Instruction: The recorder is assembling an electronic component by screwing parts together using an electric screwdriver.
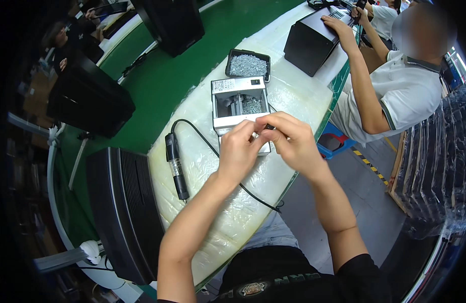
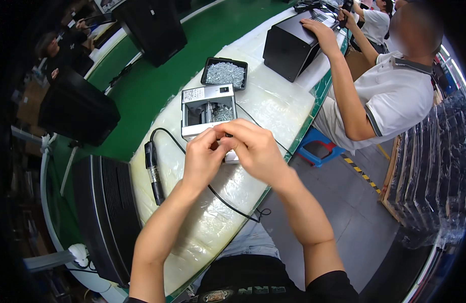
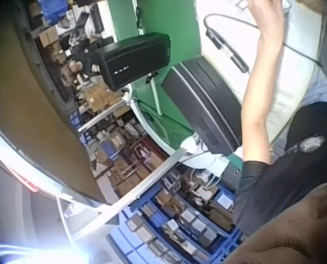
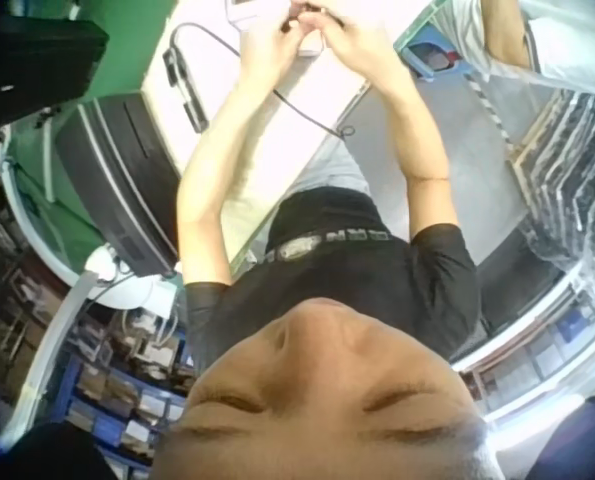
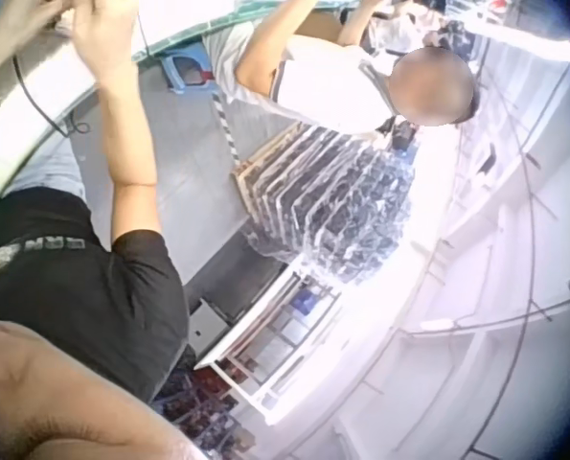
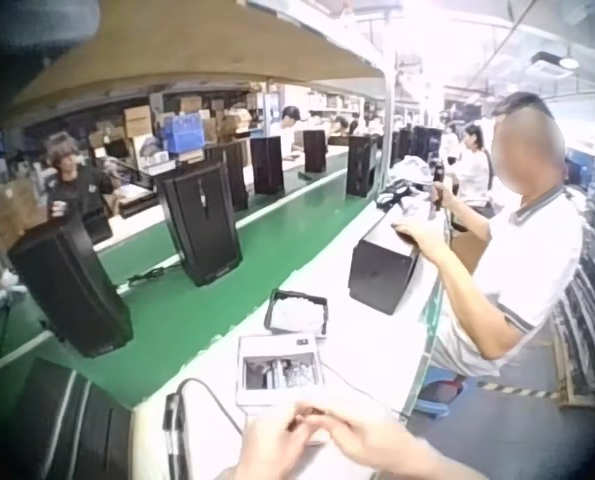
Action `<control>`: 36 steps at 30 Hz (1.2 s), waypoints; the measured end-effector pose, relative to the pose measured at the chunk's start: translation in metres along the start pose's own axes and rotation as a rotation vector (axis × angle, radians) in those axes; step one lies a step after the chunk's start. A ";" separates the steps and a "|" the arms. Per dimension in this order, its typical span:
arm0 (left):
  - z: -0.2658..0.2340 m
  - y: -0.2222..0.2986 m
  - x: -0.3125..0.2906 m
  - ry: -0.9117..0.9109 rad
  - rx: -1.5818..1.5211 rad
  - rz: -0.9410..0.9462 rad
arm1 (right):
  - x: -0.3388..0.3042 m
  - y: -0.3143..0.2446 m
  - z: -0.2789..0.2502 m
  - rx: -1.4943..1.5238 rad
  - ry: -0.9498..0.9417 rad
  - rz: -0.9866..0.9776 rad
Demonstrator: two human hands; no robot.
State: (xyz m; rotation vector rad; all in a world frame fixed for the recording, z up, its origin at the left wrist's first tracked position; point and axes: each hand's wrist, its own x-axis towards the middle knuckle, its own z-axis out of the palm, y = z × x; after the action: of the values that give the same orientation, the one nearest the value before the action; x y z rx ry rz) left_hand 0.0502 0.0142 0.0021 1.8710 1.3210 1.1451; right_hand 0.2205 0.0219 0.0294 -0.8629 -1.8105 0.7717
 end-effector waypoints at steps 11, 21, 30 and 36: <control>-0.027 -0.002 0.031 -0.391 0.031 0.092 | -0.019 0.004 0.060 0.161 0.502 0.187; -0.046 0.000 0.058 -0.655 -0.044 0.010 | -0.019 0.009 0.071 0.059 0.557 0.134; -0.074 0.009 0.014 -0.158 -0.062 -0.070 | 0.020 -0.021 0.047 0.206 0.081 -0.002; -0.065 -0.025 0.000 -0.055 -0.105 -0.036 | 0.023 -0.002 0.066 0.109 0.030 -0.064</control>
State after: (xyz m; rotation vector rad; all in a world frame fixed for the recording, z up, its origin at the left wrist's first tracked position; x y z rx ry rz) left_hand -0.0184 0.0210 0.0122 1.7838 1.2351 1.1151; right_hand 0.1521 0.0309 0.0190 -0.7389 -1.7448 0.8043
